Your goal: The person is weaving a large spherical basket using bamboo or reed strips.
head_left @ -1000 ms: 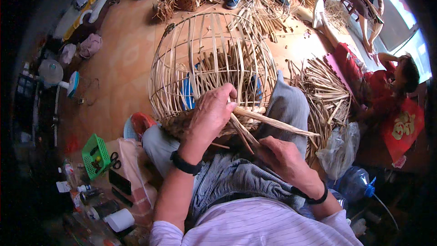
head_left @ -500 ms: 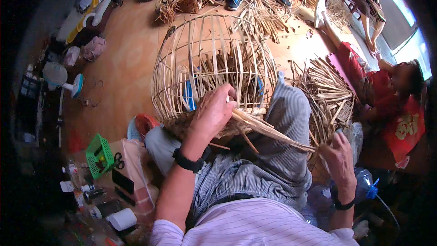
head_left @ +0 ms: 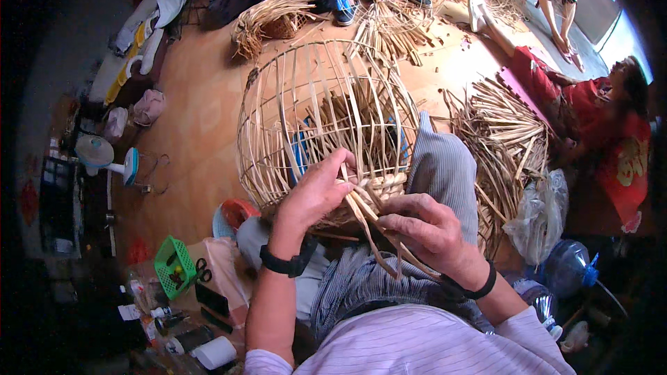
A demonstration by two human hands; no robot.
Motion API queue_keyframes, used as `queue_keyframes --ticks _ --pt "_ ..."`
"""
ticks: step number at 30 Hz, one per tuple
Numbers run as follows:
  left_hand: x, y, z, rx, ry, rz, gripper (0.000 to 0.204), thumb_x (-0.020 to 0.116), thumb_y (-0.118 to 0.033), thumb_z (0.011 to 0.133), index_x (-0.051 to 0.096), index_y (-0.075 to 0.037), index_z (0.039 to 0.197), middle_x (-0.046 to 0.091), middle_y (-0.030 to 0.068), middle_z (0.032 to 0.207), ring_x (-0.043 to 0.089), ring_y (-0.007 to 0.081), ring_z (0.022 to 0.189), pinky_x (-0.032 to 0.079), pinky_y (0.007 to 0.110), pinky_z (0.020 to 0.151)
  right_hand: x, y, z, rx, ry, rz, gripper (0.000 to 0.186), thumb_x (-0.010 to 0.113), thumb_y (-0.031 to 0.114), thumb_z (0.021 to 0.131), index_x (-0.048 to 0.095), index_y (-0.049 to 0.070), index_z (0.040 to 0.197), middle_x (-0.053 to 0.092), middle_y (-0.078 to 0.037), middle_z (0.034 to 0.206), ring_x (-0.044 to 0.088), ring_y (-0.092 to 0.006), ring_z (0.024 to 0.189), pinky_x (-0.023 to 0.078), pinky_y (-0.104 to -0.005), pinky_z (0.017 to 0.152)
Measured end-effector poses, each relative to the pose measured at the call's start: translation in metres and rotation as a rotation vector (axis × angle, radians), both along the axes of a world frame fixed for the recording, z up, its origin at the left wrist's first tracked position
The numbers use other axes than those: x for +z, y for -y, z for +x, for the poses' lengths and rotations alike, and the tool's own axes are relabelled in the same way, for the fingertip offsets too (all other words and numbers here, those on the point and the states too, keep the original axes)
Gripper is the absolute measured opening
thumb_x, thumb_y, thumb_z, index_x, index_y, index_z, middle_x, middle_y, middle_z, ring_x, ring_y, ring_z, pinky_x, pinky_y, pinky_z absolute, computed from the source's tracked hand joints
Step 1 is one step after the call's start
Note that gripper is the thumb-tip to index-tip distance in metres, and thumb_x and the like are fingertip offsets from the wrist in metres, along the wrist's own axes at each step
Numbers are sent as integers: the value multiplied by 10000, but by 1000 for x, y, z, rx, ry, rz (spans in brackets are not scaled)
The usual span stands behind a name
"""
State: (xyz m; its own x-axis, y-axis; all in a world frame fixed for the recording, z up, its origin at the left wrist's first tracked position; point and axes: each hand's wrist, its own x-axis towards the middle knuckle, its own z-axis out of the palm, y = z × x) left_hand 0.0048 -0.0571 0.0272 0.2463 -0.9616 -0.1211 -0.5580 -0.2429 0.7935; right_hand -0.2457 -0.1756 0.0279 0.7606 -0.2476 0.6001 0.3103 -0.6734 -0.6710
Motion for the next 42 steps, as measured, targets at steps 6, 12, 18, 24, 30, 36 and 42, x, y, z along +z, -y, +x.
queue_keyframes --ticks 6,12,18,24,30,36,42 --pt "-3 -3 -3 1 44 -5 359 685 -44 910 556 -12 1244 652 168 1134 661 296 1092 524 415 978 -21 -4 19 27 -66 68 393 784 -7 854 724 32 1240 698 -196 1249 748 -381 1056 637 -442 866" --pt "-4 -4 -7 -10 220 -72 400 673 -53 916 540 1 1289 650 235 1220 635 434 1216 502 464 1060 -27 1 32 9 -133 85 395 790 4 870 706 45 1253 691 -185 1246 744 -393 1065 640 -447 883" --pt "-5 -6 -15 41 276 -81 420 673 -38 906 563 3 1309 654 268 1244 635 460 1218 508 494 1064 -31 1 45 3 -136 131 349 782 46 900 707 34 1242 693 -191 1218 737 -406 1071 622 -457 887" --pt "1 4 -4 39 123 12 334 627 27 838 631 35 1172 697 276 1116 665 472 1136 529 488 999 -34 9 70 38 -163 110 385 782 7 866 692 18 1241 668 -187 1141 703 -415 1028 588 -451 891" --pt "-1 0 -5 26 154 -8 347 628 -25 888 652 18 1231 717 251 1097 710 399 1092 547 445 974 -48 14 64 -82 -208 196 419 758 -15 875 640 34 1274 643 -185 1143 686 -437 1024 586 -474 862" --pt "11 5 -5 96 -63 178 391 630 -5 908 665 17 1297 737 137 1085 709 217 1057 560 354 941 -54 12 65 -235 -237 11 313 717 54 926 640 71 1229 620 -182 1090 674 -438 972 582 -500 800" --pt "5 9 -1 102 -175 115 447 587 45 888 645 70 1331 750 111 1168 708 187 1102 552 333 1005 -54 16 64 -236 -438 -37 343 726 132 937 625 99 1263 602 -168 1066 672 -419 949 575 -526 768"
